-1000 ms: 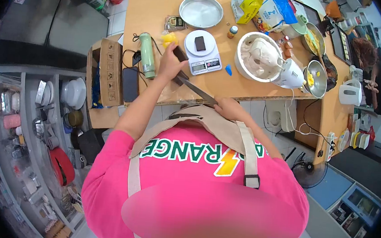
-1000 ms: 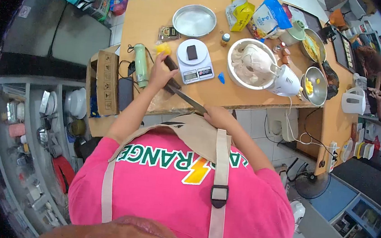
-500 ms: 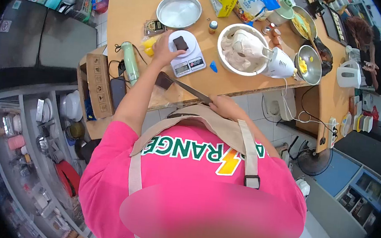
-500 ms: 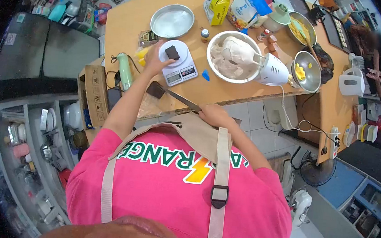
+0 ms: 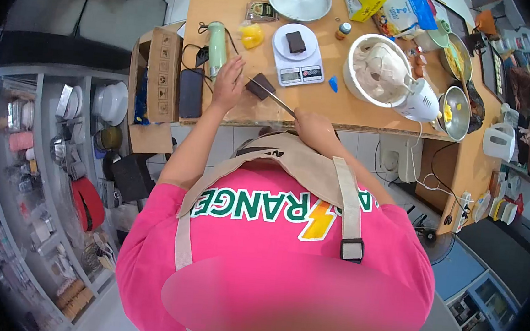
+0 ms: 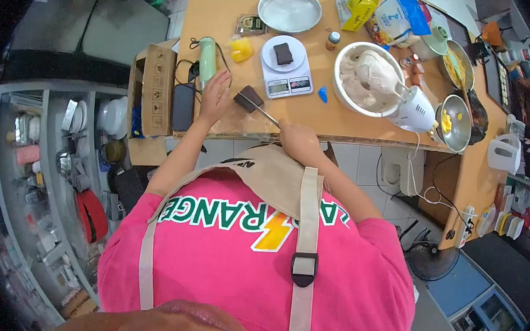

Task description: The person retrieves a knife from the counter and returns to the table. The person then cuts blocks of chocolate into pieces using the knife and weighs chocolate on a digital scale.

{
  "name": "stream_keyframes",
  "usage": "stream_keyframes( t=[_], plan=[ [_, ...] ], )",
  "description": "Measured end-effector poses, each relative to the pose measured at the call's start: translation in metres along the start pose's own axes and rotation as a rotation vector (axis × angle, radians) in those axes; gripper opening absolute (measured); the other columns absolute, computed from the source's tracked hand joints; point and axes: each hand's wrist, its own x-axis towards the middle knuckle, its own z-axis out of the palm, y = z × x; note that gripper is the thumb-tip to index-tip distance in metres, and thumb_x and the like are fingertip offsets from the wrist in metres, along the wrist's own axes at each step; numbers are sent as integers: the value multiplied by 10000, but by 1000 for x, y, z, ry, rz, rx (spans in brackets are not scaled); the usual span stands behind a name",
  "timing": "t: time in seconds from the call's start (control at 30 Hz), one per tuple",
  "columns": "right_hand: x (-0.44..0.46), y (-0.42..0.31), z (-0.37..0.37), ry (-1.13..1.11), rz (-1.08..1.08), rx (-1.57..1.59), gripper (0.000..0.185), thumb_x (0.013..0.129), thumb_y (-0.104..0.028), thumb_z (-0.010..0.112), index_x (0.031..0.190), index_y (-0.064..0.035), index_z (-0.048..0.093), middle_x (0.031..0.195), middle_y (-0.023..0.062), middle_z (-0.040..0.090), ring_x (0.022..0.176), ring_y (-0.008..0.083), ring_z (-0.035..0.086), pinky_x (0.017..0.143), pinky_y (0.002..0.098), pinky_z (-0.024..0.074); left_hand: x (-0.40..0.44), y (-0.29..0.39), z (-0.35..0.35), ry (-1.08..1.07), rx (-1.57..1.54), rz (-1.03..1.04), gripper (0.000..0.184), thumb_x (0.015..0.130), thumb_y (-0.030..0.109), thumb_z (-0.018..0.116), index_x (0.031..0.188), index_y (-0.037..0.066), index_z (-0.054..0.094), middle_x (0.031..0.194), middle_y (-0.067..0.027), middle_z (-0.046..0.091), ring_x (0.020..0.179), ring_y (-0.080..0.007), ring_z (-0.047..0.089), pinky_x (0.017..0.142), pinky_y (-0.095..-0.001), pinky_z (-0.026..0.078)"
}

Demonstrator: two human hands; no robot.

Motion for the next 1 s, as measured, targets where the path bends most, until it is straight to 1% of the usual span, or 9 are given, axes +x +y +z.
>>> stream_keyframes(
  t=[0.1, 0.2, 0.27, 0.37, 0.5, 0.6, 0.77, 0.87, 1.0],
  plan=[
    [2, -11, 7, 0, 32, -33, 158, 875, -133, 483, 988, -32, 525, 816, 219, 667, 789, 396, 657, 698, 506, 501, 12, -1, 1, 4, -25, 23, 360, 897, 104, 513, 1249, 34, 542, 1326, -161, 511, 1267, -336, 442, 1078, -409, 319],
    [5, -17, 14, 18, 15, -64, 163, 872, -126, 485, 1002, -35, 520, 816, 215, 671, 784, 387, 666, 676, 497, 509, 40, -1, 13, 30, -28, 102, 354, 881, 128, 514, 1223, 44, 549, 1312, -147, 522, 1235, -352, 463, 1060, -433, 344],
    [7, -23, 17, 9, 41, -135, 169, 868, -122, 488, 1011, -36, 514, 819, 211, 675, 764, 376, 673, 652, 489, 516, 55, -5, 24, -48, 30, 161, 360, 876, 125, 518, 1226, 43, 543, 1319, -147, 517, 1254, -360, 447, 1065, -442, 340],
    [4, -25, 20, 61, 29, -105, 167, 866, -131, 495, 1002, -38, 524, 813, 211, 675, 745, 367, 677, 629, 484, 520, 65, -15, 39, -78, 69, 189, 361, 873, 134, 524, 1223, 45, 542, 1326, -144, 514, 1270, -359, 436, 1070, -448, 337],
    [5, -23, 26, 77, 50, -120, 165, 866, -142, 501, 991, -40, 537, 804, 207, 676, 740, 363, 678, 626, 479, 523, 65, -24, 50, -122, 106, 199, 356, 880, 146, 525, 1223, 49, 544, 1327, -141, 515, 1278, -358, 430, 1078, -451, 328],
    [8, -19, 29, 76, 55, -107, 188, 897, -192, 508, 1024, -53, 497, 795, 186, 666, 748, 379, 659, 641, 496, 512, 62, -30, 56, -145, 124, 230, 360, 890, 156, 524, 1236, 60, 541, 1337, -138, 505, 1295, -352, 413, 1091, -459, 309],
    [10, -17, 31, 27, 57, -153, 199, 907, -206, 498, 1039, -58, 497, 813, 179, 671, 766, 364, 665, 643, 488, 516, 57, -27, 57, -187, 113, 189, 362, 899, 164, 522, 1249, 73, 532, 1366, -133, 478, 1318, -349, 382, 1108, -465, 286],
    [8, -20, 29, 77, 49, -171, 179, 869, -157, 513, 1007, -49, 551, 788, 192, 680, 742, 358, 684, 603, 476, 531, 55, -27, 58, -191, 112, 190, 357, 898, 165, 523, 1244, 77, 535, 1356, -133, 488, 1314, -355, 386, 1108, -464, 286],
    [10, -17, 32, 60, 50, -176, 183, 873, -159, 514, 1019, -55, 546, 801, 184, 684, 749, 350, 688, 599, 471, 535, 56, -33, 63, -173, 91, 201, 347, 894, 159, 524, 1232, 83, 543, 1345, -135, 498, 1307, -359, 394, 1109, -463, 285]
  ],
)
